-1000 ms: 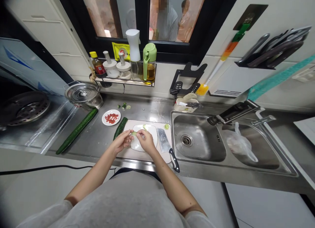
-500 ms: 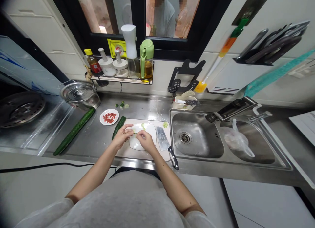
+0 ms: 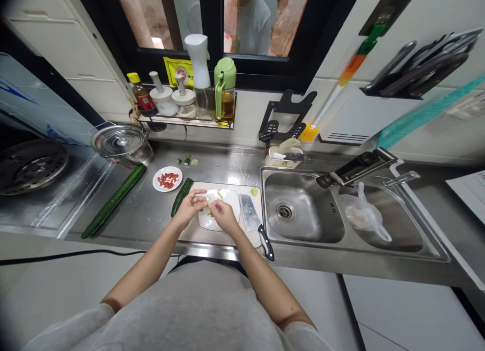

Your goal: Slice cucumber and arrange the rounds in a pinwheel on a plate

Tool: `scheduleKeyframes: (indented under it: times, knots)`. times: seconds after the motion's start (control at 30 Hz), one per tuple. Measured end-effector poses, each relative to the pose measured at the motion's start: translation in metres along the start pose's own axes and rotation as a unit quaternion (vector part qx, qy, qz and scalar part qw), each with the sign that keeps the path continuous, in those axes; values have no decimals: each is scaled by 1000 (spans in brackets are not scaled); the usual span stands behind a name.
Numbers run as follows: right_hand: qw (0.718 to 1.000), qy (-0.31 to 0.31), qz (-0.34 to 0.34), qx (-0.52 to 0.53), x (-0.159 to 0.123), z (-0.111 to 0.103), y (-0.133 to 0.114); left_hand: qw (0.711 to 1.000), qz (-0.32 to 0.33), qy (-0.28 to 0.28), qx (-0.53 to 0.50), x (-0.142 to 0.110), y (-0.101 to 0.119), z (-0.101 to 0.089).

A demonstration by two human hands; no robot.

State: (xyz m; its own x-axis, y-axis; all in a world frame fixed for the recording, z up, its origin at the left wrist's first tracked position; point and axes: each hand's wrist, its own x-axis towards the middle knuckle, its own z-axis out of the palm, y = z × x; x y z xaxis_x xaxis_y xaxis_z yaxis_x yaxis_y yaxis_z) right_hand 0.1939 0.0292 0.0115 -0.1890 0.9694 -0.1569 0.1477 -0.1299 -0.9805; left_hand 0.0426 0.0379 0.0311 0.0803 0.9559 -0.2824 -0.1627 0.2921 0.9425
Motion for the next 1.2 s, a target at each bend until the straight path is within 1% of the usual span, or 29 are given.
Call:
scheduleKeyframes:
  times: [0.2,0.33,0.43,0.53,0.63,0.7,0.77,0.87,0.93,1.03,1.2]
  knots:
    - [997,5,61,54,3,1,4,1000,10,5,-10,4,-9,3]
    - [986,1,134,103,4,-2,5,1000,15,6,-24,8,-16,6]
    - [974,1,183,131,5,-5,8,1000,14,8,-13,12,-21,9]
    - [967,2,215,134,8,-10,13,1000,10,6,-10,16,-28,11]
    - [967,-2,224,120,14,-16,22,1000,9,9,-7,23,-35,12]
    - [978,9,200,63,21,-20,29,1000,7,19,8,31,-41,13]
    - [986,33,162,-21,31,-24,37,999,6,26,31,41,-48,15]
    - [984,60,125,-110,50,-31,44,996,4,38,84,57,-57,17]
    - [980,67,110,-154,62,-36,45,989,6,49,137,68,-62,18]
    - [966,69,90,-230,75,-40,43,971,6,66,230,78,-66,17]
    - [940,45,85,-327,88,-39,43,938,-11,84,337,84,-65,17]
